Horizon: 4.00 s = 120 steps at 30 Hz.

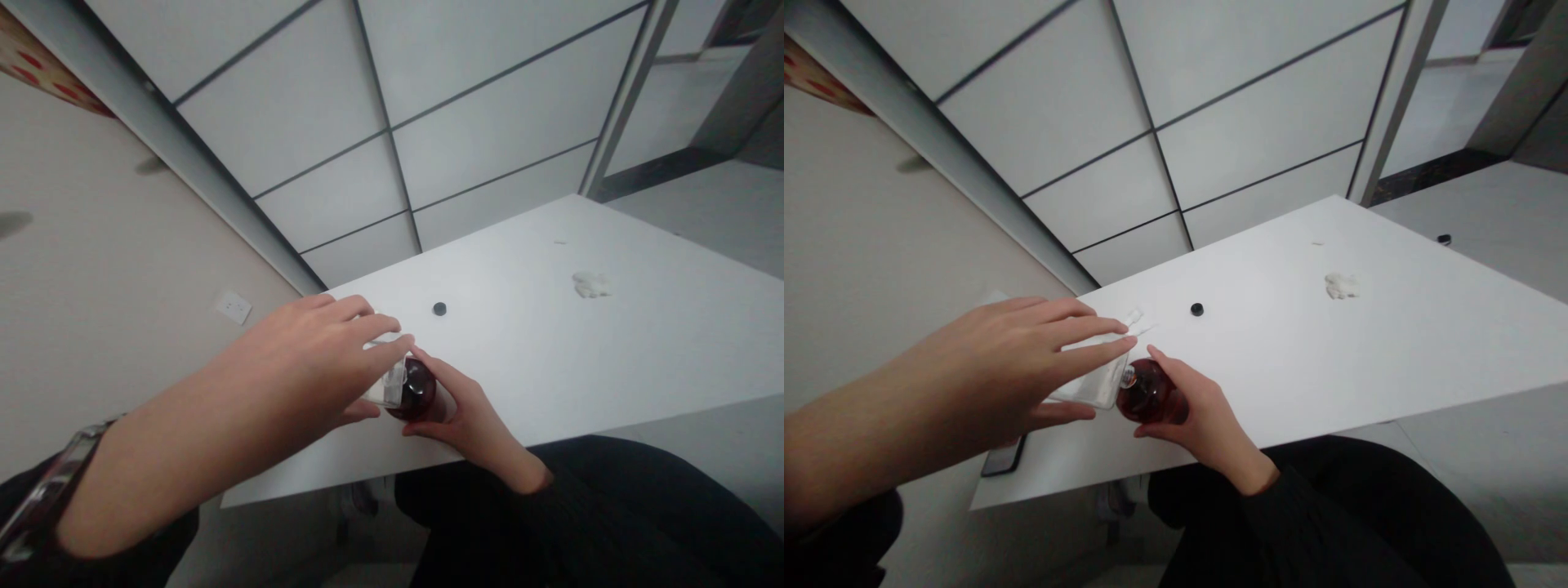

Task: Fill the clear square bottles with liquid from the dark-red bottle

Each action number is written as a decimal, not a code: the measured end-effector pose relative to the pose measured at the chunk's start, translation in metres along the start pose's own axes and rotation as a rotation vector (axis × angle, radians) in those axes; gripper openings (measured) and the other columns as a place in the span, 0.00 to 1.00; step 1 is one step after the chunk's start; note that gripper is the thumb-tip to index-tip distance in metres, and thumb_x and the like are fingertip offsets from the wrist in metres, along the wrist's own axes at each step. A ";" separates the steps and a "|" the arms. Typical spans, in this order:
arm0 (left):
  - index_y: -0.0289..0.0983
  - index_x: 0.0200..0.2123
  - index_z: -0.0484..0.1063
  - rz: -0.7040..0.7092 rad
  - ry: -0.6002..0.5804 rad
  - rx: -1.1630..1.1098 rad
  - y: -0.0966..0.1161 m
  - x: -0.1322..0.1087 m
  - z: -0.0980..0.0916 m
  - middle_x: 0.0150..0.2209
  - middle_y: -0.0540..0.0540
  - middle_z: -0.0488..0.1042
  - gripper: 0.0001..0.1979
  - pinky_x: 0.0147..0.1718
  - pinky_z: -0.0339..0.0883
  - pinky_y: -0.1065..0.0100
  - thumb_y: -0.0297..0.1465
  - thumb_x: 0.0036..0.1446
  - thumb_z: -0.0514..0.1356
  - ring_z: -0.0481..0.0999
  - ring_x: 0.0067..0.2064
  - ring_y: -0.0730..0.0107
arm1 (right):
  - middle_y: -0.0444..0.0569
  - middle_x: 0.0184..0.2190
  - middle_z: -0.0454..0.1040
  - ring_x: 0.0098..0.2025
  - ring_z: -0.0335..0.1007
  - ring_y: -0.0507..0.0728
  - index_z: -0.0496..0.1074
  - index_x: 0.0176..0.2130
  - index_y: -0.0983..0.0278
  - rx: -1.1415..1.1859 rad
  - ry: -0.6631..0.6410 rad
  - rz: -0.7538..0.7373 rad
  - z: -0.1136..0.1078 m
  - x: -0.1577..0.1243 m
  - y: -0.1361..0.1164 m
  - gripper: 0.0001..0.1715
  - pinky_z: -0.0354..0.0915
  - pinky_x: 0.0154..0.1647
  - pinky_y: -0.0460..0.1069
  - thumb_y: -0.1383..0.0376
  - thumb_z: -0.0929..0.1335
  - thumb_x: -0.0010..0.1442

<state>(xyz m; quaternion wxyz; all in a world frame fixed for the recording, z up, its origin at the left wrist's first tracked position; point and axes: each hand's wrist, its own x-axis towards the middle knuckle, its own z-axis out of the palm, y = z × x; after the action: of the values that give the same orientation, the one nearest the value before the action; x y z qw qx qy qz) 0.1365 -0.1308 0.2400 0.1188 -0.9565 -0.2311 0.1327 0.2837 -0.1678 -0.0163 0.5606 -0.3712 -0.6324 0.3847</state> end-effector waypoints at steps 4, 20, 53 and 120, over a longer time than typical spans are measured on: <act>0.42 0.49 0.78 0.003 -0.014 0.017 -0.002 -0.002 0.002 0.50 0.42 0.84 0.20 0.44 0.76 0.56 0.36 0.55 0.76 0.81 0.47 0.53 | 0.54 0.67 0.73 0.69 0.69 0.69 0.64 0.73 0.53 0.002 -0.003 -0.010 -0.001 0.000 0.001 0.59 0.67 0.70 0.62 0.58 0.85 0.50; 0.45 0.52 0.77 0.038 0.066 -0.146 -0.007 -0.007 0.006 0.50 0.45 0.83 0.16 0.42 0.76 0.61 0.35 0.62 0.71 0.81 0.48 0.57 | 0.54 0.66 0.74 0.69 0.69 0.70 0.64 0.72 0.52 0.009 0.004 0.003 0.000 0.001 -0.001 0.59 0.67 0.69 0.64 0.59 0.85 0.49; 0.48 0.49 0.81 0.067 0.016 -0.056 0.002 0.011 0.004 0.52 0.45 0.82 0.15 0.39 0.74 0.63 0.37 0.59 0.73 0.79 0.50 0.55 | 0.53 0.65 0.75 0.67 0.72 0.69 0.63 0.72 0.51 -0.002 0.016 -0.045 0.000 0.000 0.000 0.59 0.71 0.67 0.62 0.58 0.84 0.50; 0.49 0.52 0.82 -0.037 0.076 -0.259 -0.011 -0.003 0.015 0.58 0.45 0.80 0.16 0.52 0.75 0.53 0.39 0.61 0.73 0.79 0.56 0.52 | 0.55 0.67 0.73 0.67 0.71 0.69 0.59 0.74 0.51 -0.023 -0.023 -0.088 -0.003 0.003 -0.002 0.62 0.70 0.67 0.63 0.58 0.84 0.51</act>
<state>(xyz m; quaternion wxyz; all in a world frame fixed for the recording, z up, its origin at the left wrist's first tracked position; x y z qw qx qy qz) 0.1248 -0.1203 0.2302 0.0055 -0.9637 -0.2594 0.0632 0.2863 -0.1654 -0.0127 0.5656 -0.3448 -0.6588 0.3567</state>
